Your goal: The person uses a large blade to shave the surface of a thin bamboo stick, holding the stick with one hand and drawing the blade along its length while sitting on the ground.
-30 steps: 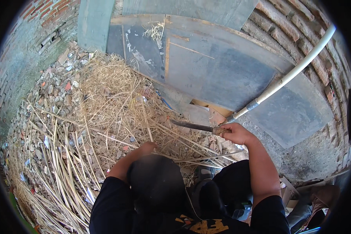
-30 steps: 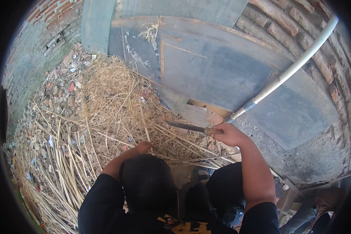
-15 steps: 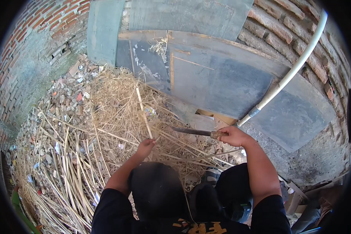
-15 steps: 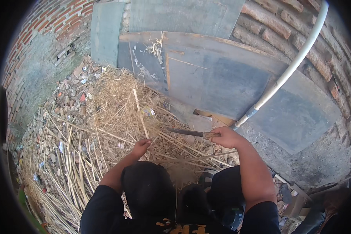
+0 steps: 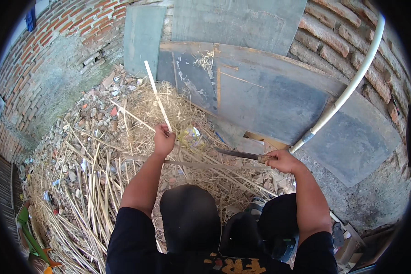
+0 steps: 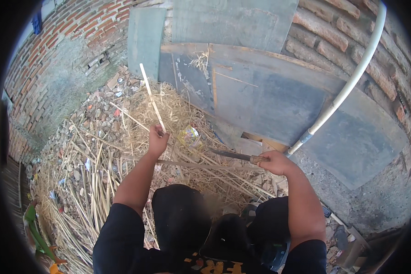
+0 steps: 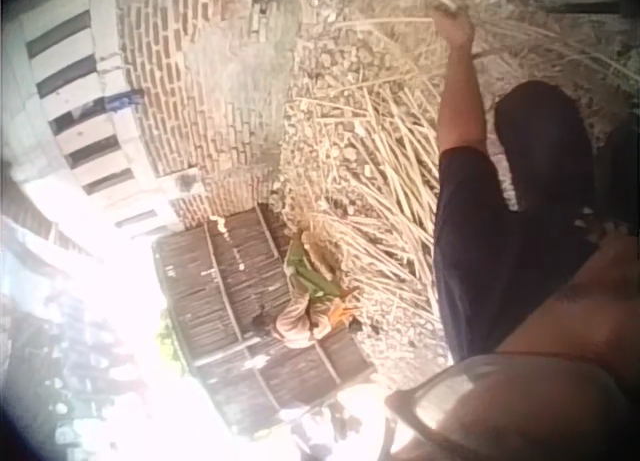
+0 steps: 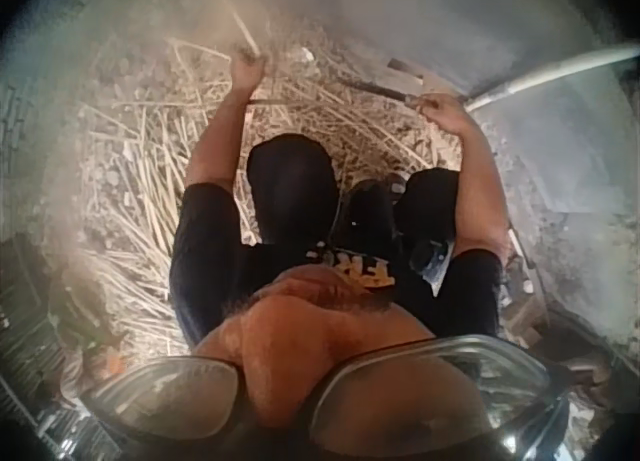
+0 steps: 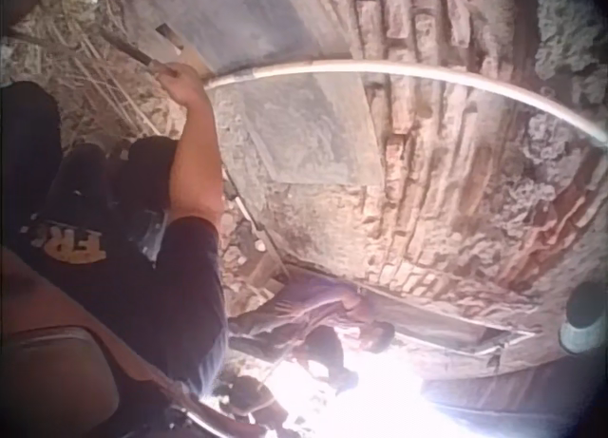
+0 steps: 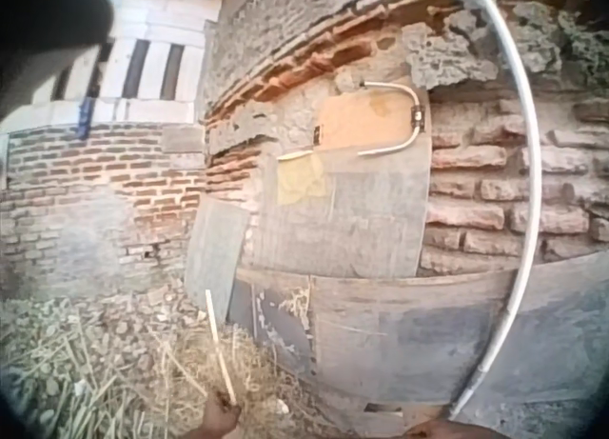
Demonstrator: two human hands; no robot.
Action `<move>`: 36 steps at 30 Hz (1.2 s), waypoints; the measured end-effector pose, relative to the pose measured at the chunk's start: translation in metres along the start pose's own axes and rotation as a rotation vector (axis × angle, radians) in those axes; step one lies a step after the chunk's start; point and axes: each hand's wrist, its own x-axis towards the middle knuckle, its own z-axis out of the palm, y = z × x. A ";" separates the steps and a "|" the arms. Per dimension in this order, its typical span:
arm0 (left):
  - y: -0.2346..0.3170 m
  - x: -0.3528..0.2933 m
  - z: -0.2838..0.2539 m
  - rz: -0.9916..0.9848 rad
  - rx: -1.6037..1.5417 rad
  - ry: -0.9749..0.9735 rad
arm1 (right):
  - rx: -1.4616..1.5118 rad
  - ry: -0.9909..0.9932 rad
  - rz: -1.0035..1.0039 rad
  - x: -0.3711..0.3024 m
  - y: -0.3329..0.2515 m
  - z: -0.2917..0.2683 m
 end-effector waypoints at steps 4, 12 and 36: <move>0.041 0.037 -0.030 0.024 0.027 0.057 | 0.002 0.034 -0.031 0.000 0.001 -0.002; 0.120 0.086 -0.093 0.108 0.234 0.227 | 0.022 0.022 -0.117 0.013 0.018 0.002; 0.389 -0.071 -0.174 -0.171 0.341 -0.066 | -0.048 0.037 -0.291 -0.022 0.000 -0.001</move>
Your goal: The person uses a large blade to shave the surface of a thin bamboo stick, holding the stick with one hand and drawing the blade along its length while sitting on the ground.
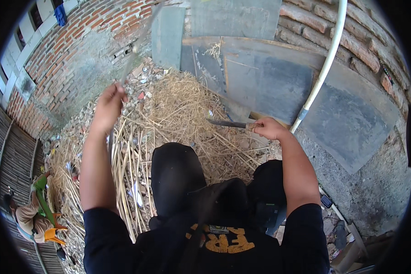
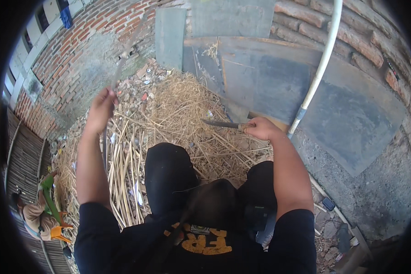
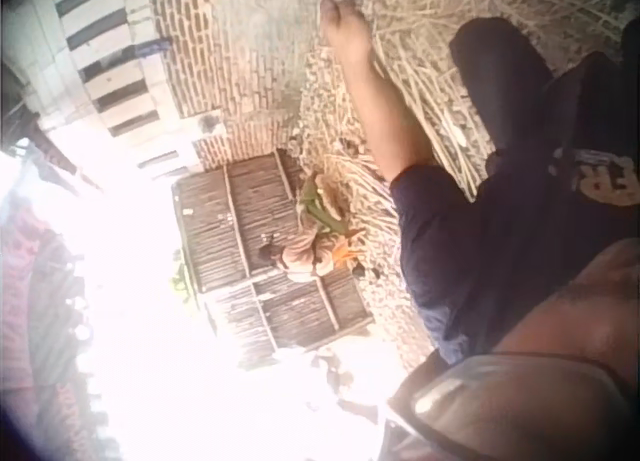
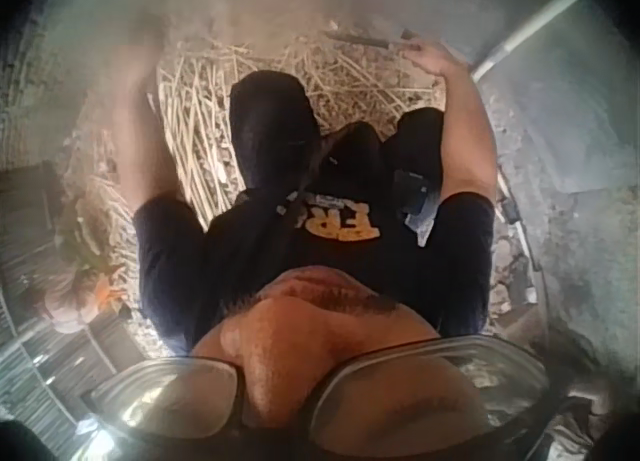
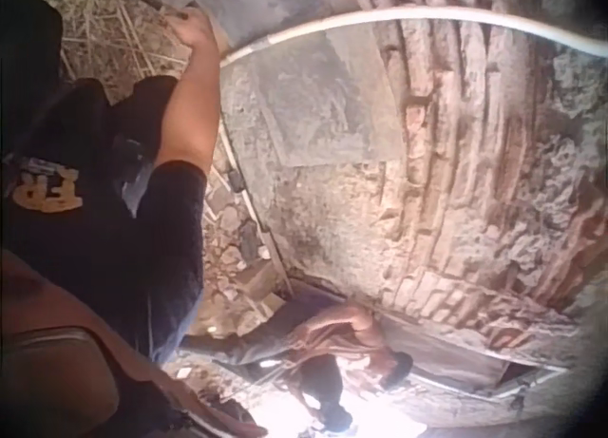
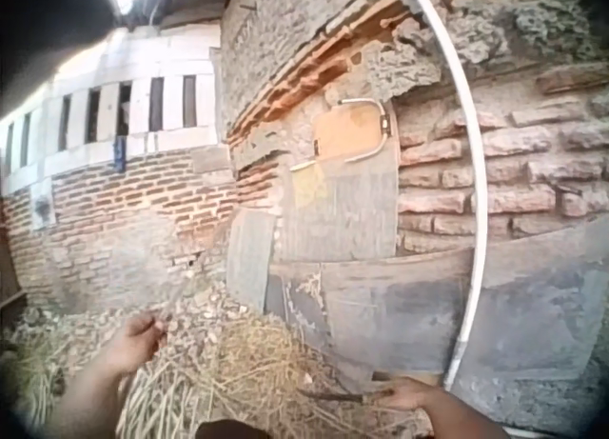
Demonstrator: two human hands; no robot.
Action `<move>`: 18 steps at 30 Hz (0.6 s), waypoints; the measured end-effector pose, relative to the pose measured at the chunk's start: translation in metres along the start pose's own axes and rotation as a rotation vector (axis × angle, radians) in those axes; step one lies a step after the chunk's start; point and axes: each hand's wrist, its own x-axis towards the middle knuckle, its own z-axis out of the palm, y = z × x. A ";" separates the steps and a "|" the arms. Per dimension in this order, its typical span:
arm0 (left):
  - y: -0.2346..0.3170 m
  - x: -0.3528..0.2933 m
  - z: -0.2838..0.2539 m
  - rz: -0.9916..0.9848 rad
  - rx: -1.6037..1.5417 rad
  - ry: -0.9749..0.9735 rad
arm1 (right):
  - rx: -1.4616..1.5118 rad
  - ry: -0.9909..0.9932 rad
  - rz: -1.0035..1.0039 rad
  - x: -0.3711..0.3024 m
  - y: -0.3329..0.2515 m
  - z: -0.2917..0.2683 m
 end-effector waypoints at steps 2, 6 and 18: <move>-0.047 -0.042 0.005 -0.122 0.037 -0.095 | -0.027 0.013 0.003 0.002 0.000 0.000; -0.110 -0.112 0.035 -0.281 -0.137 -0.188 | -0.009 0.025 0.014 0.000 -0.010 -0.007; -0.120 -0.114 0.083 0.145 0.240 -0.195 | 0.364 0.355 -0.029 0.011 -0.036 0.004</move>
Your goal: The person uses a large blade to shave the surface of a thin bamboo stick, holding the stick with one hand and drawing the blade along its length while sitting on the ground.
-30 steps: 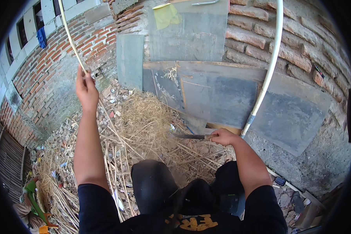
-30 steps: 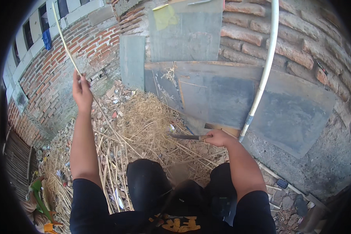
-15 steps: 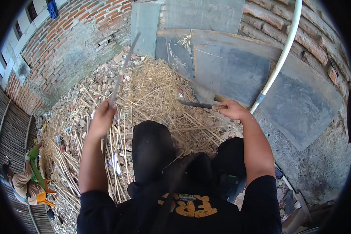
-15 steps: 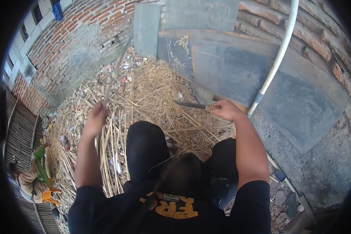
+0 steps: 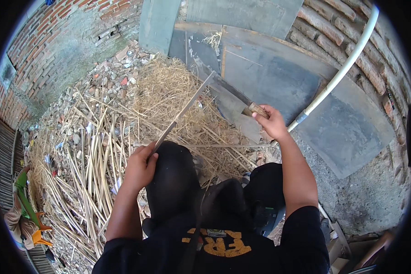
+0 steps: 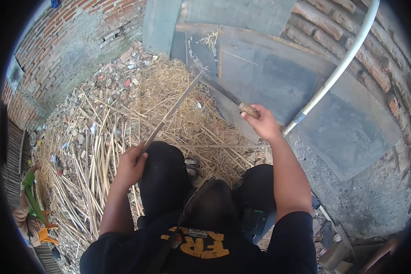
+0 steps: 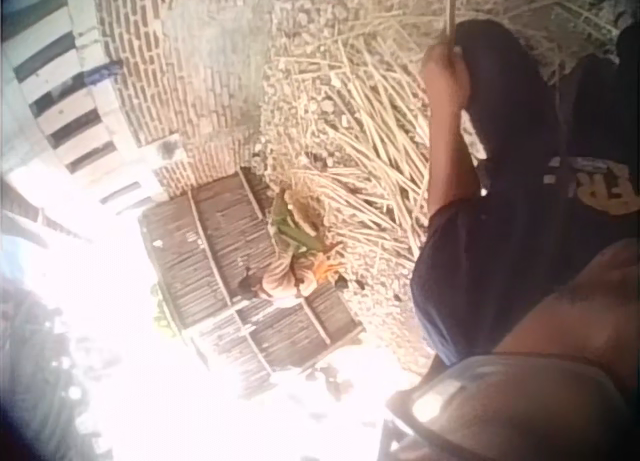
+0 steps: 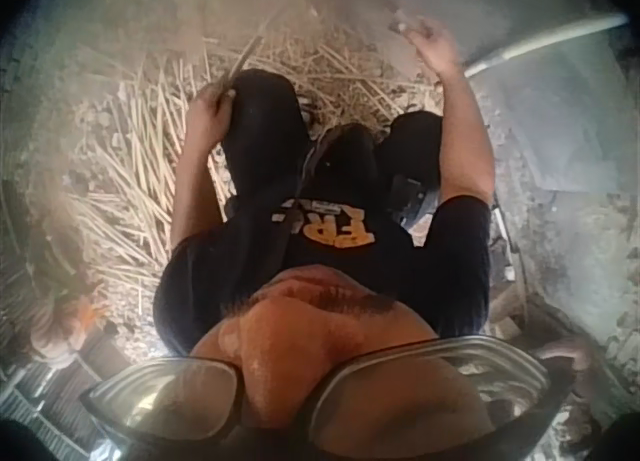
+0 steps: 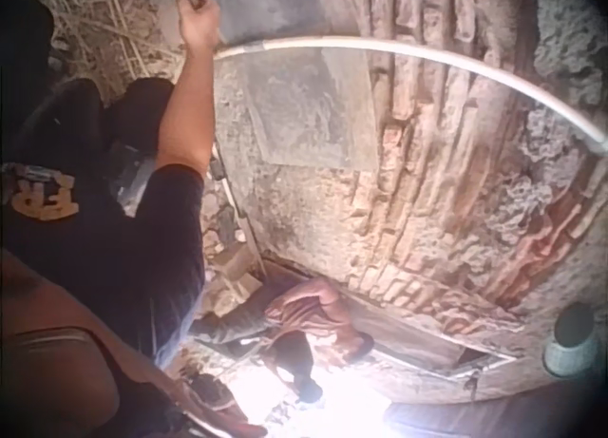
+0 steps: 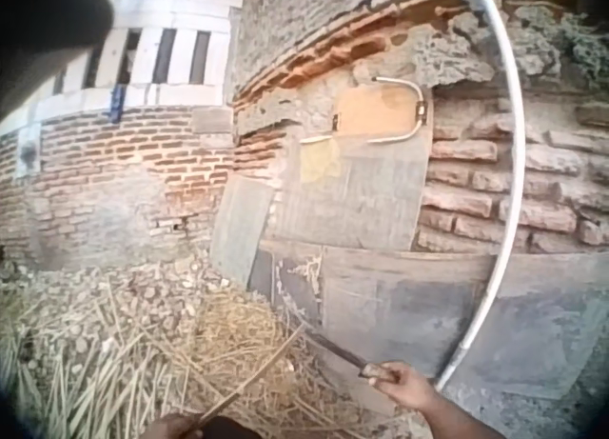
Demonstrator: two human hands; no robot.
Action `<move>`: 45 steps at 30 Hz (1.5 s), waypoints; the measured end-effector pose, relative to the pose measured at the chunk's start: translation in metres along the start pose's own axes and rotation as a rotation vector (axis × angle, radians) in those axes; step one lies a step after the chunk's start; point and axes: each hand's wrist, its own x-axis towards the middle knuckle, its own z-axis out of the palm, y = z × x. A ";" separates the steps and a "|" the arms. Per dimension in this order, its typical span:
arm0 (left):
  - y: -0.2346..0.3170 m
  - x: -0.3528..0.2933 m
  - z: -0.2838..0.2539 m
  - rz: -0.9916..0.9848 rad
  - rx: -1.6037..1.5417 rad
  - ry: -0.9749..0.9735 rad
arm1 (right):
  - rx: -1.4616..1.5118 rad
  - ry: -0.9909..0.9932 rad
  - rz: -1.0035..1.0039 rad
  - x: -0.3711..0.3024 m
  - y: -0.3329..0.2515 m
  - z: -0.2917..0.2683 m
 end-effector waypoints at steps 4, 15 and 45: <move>0.015 0.006 0.004 0.052 0.061 0.026 | 0.224 0.092 -0.084 0.002 -0.011 0.023; 0.055 0.020 0.030 -0.002 0.060 -0.212 | 0.506 -0.103 -0.056 -0.002 -0.007 0.036; 0.144 0.065 -0.148 0.646 -0.505 0.194 | 0.564 -0.319 0.000 -0.008 0.005 0.030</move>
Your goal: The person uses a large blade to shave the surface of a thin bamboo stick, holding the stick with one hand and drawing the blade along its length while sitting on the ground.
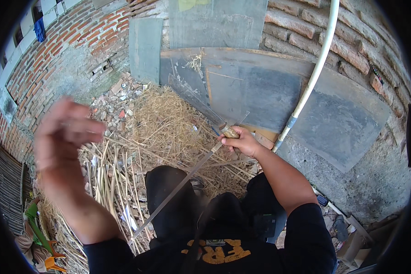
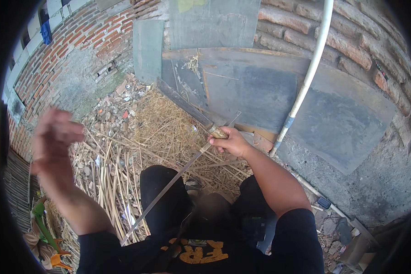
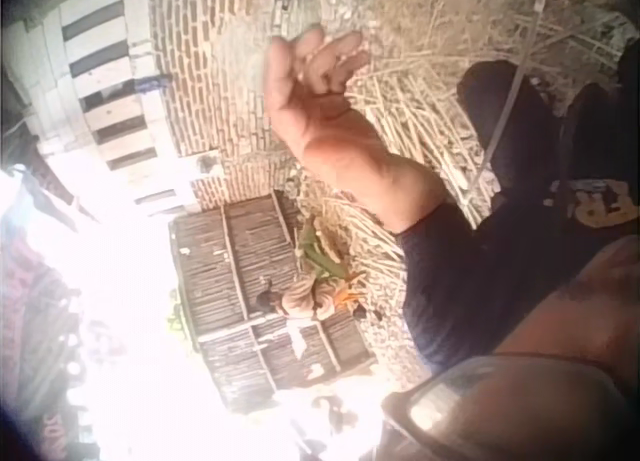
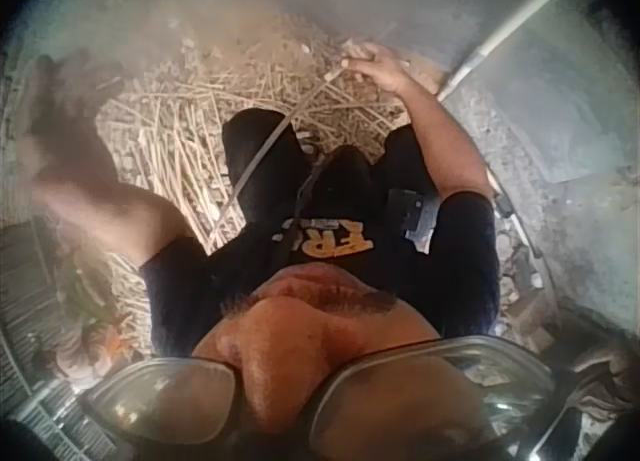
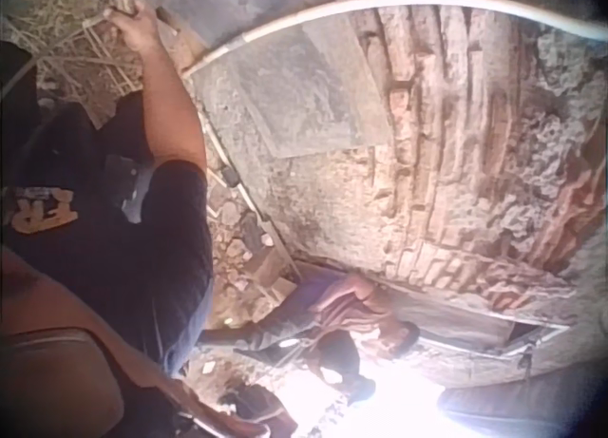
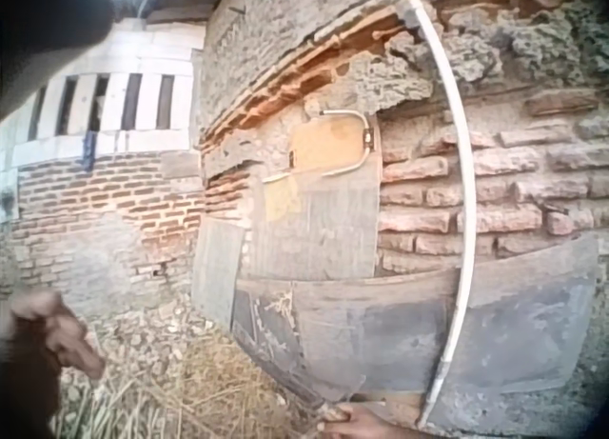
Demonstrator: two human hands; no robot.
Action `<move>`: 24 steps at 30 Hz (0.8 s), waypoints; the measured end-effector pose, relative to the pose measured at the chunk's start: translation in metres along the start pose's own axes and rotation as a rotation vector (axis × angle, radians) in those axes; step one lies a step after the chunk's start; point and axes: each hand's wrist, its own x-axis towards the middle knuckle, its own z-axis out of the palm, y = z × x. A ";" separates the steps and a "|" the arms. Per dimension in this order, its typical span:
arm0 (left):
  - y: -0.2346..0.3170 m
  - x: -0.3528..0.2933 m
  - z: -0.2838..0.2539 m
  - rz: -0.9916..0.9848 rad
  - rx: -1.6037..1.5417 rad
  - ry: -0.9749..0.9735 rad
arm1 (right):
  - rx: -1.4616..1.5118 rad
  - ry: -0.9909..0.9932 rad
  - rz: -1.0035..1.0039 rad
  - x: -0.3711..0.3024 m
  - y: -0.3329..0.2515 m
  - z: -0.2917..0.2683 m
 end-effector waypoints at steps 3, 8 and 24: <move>0.057 0.018 -0.060 0.254 0.179 0.051 | -0.009 -0.058 0.014 0.018 0.002 0.015; 0.050 0.028 -0.045 0.224 0.436 -0.094 | -0.003 -0.036 0.031 0.015 0.003 0.012; 0.036 0.029 -0.022 0.165 0.540 -0.199 | -0.029 -0.012 0.044 0.006 -0.007 0.009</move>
